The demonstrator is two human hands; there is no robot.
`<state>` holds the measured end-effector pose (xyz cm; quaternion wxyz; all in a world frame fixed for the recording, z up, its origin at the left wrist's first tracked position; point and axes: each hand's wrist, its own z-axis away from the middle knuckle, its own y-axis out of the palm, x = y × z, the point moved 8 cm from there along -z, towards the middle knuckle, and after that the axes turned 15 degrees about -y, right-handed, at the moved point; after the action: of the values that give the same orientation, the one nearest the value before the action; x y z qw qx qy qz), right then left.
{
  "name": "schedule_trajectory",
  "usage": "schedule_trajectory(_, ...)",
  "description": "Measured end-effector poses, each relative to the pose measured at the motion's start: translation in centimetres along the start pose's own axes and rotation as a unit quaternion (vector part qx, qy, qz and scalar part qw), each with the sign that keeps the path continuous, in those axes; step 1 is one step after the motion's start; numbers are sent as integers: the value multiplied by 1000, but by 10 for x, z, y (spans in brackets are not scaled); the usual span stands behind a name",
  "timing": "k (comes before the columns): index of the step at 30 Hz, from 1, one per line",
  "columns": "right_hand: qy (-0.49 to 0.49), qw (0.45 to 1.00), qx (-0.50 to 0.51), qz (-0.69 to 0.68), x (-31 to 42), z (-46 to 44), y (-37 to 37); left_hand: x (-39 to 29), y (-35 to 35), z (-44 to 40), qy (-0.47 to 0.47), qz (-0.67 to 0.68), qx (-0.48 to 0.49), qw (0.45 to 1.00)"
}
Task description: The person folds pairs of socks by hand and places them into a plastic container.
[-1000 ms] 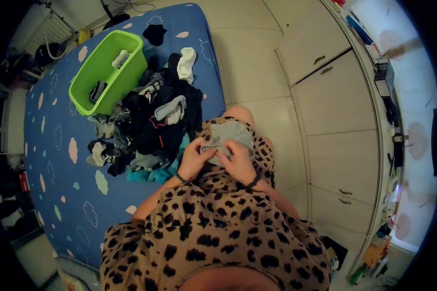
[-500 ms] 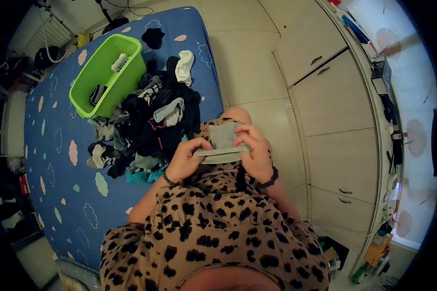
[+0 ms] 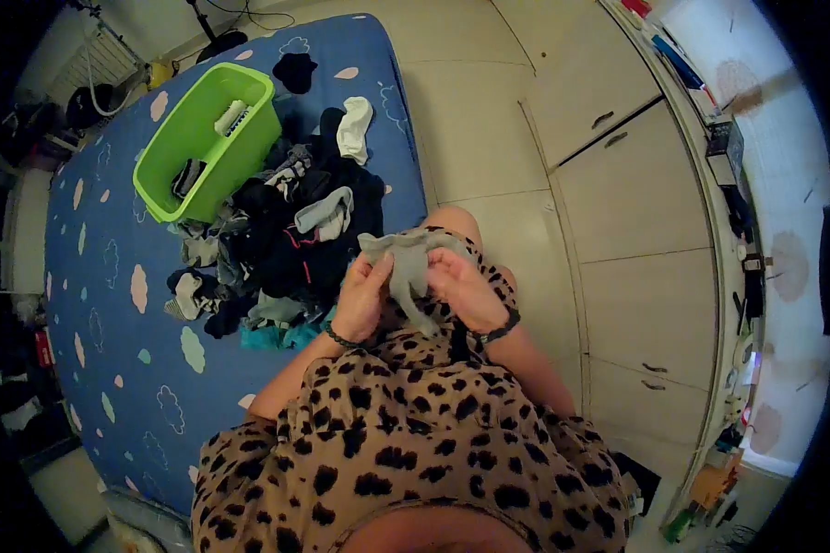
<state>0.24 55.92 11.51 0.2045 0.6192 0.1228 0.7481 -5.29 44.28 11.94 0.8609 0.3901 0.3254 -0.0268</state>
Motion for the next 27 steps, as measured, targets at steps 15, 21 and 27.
schedule_trajectory(15, -228, 929, -168, 236, 33, -13, -4, 30, 1, -21, -187, 145, 95, 967)
schedule_trajectory(21, -214, 936, -142, 241, 12, -6, -6, 37, -8, -18, -44, 101, 26, 994)
schedule_trajectory(27, -103, 957, -186, 198, -15, 4, -9, 7, -14, -13, 206, -94, -119, 967)
